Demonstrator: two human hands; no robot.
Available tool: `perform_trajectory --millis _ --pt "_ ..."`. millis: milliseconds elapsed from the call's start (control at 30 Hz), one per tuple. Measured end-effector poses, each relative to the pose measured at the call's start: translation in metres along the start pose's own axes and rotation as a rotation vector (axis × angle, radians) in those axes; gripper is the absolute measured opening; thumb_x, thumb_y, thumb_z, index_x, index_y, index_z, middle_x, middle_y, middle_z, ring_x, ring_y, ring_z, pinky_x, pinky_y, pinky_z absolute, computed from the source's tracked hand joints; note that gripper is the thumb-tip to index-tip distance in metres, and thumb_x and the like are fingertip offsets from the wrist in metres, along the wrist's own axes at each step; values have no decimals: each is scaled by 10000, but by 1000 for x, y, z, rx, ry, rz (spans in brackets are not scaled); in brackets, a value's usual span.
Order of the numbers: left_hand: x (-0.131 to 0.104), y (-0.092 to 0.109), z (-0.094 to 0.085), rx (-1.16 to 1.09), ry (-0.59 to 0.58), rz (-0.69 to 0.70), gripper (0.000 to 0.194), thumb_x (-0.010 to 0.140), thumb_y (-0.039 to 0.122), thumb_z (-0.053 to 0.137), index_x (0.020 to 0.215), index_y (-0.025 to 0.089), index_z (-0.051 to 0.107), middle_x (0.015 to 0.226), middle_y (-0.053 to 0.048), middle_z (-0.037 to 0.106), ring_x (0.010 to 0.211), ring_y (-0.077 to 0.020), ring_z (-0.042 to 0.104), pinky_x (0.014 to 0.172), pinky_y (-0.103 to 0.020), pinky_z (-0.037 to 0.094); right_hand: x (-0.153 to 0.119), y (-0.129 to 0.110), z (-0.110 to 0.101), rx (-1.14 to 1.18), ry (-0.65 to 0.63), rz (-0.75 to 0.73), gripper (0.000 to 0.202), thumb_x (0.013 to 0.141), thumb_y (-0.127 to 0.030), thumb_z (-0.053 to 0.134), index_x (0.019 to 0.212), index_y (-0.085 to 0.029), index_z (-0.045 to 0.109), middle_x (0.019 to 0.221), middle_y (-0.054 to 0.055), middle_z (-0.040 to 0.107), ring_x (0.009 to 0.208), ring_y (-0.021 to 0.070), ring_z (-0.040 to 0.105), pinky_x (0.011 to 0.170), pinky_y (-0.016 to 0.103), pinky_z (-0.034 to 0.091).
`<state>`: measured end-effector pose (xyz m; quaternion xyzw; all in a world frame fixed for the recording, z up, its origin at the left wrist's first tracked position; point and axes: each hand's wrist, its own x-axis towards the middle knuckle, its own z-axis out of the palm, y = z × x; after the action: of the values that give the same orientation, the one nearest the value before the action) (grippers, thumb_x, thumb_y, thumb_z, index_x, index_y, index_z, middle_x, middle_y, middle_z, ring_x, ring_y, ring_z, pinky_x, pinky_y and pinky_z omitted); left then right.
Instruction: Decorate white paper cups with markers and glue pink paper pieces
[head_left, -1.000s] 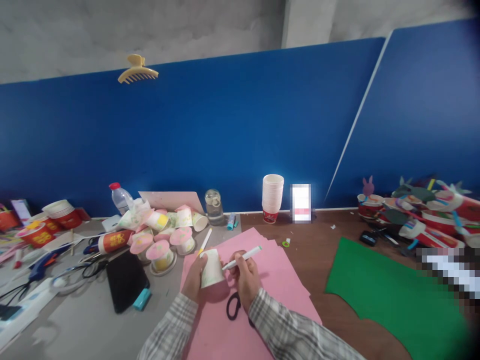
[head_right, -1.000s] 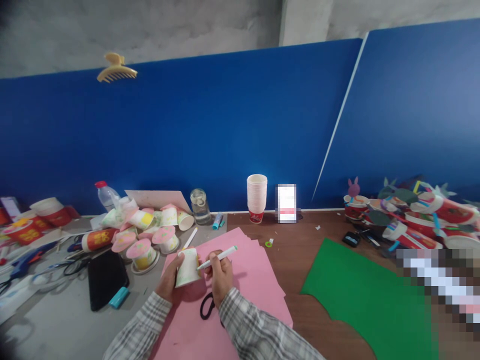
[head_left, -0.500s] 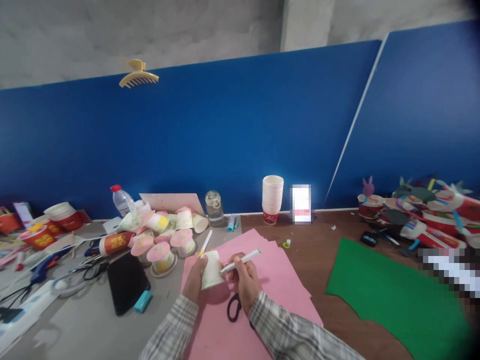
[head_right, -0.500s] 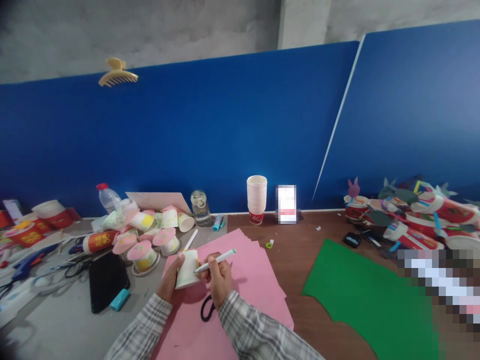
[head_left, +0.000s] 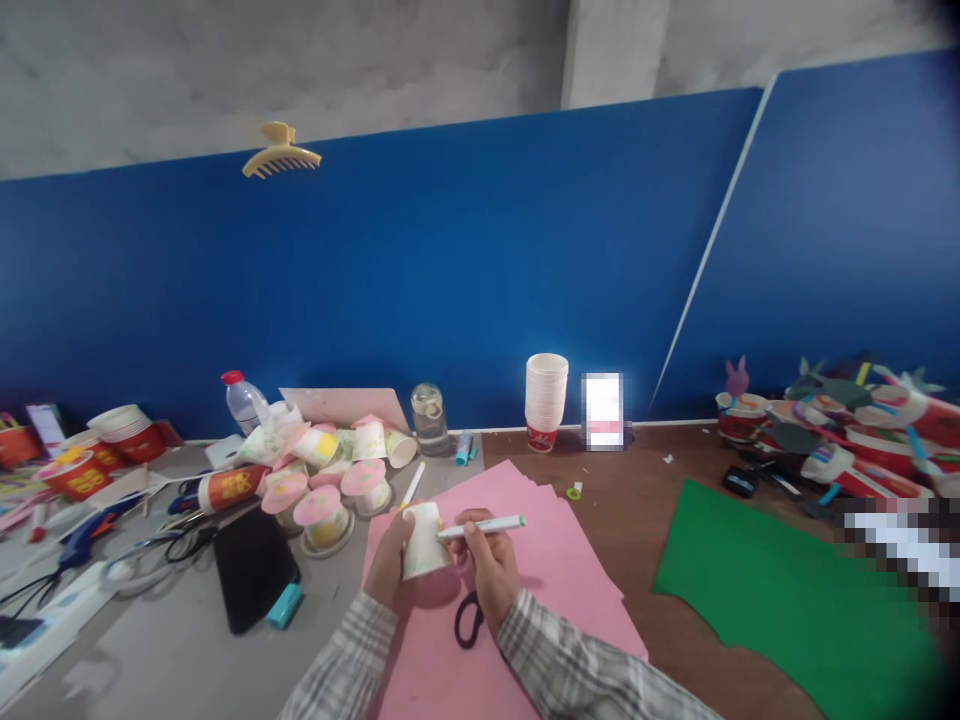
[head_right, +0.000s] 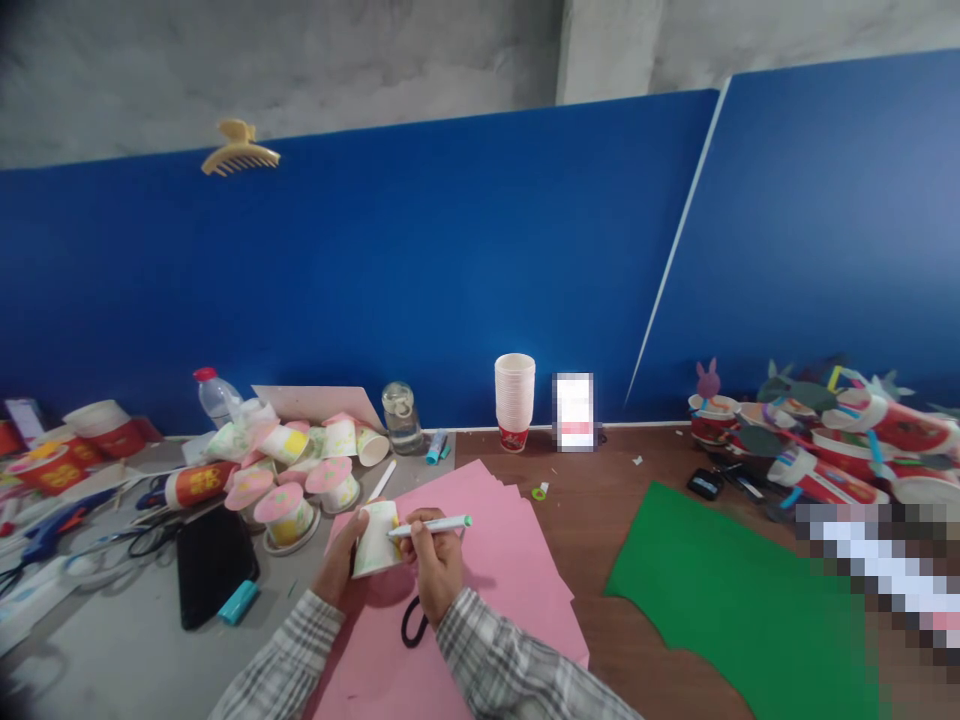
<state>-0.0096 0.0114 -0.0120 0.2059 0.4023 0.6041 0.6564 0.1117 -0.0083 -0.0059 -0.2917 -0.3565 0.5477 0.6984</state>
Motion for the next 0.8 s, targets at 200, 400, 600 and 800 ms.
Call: perform_trajectory --millis 200,400,600,800 --pt "-1 -1 1 -11 1 70 560 438 405 753 915 164 588 652 -30 683 559 -234 629 537 -337 496 -1 -1 0 -12 4 8 215 663 -396 608 659 -183 632 406 -26 594 354 136 500 366 204 379" --pt "-2 0 2 -9 11 74 541 420 393 761 882 163 598 646 -32 681 561 -239 631 525 -336 498 -2 1 0 -31 21 2 233 666 -419 601 647 -189 625 401 -33 584 343 127 487 366 201 382" --pt "1 -1 -1 9 1 76 544 438 406 750 901 166 593 665 -34 683 566 -239 631 505 -328 496 -3 -2 2 -34 21 12 267 652 -452 605 637 -185 621 395 -34 568 349 126 478 361 199 377" --pt "2 -2 -3 23 4 89 558 432 413 755 912 174 597 676 -32 687 561 -236 628 505 -327 494 -2 -2 3 -29 29 5 259 647 -445 617 643 -186 619 388 -37 563 355 127 479 364 201 387"
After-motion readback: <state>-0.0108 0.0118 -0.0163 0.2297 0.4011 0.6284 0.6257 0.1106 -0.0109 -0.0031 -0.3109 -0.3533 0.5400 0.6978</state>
